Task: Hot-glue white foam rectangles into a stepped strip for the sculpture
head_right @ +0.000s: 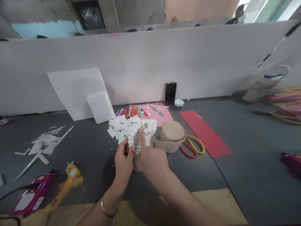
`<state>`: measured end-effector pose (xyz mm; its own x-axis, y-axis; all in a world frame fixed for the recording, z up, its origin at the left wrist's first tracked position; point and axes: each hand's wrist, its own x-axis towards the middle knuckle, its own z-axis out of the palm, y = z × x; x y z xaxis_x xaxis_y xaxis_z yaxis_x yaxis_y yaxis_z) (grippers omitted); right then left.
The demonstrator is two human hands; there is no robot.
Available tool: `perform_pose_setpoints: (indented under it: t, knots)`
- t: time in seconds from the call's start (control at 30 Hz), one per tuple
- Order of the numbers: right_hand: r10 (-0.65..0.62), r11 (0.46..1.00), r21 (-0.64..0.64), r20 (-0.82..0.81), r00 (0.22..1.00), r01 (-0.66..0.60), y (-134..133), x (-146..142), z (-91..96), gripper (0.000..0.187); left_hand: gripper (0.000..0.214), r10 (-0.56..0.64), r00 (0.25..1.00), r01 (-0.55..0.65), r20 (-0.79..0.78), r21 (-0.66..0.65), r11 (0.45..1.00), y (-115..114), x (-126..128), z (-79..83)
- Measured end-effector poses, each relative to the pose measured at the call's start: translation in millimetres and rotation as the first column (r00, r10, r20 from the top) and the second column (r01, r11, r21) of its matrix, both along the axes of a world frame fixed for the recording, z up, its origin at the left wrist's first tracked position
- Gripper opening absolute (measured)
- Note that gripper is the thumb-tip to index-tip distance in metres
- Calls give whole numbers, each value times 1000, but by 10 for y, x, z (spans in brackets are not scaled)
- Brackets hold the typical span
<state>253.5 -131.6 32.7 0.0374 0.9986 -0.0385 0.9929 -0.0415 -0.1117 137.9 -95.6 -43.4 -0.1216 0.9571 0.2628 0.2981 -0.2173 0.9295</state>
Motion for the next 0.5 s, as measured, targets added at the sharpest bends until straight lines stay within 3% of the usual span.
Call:
perform_pose_setpoints:
  t: [0.2,0.3,0.5]
  knots:
    - [-59,995,90,71,996,52,-3,94,107,70,40,13,1000,-13,14,14,1000,-29,33,47]
    - [-74,995,74,59,995,70,32,116,142,63,38,5,1000,-5,21,31,1000,-44,41,62]
    - [-30,996,84,0,1000,30,78,195,223,57,37,8,999,-9,44,19,1000,-41,37,32]
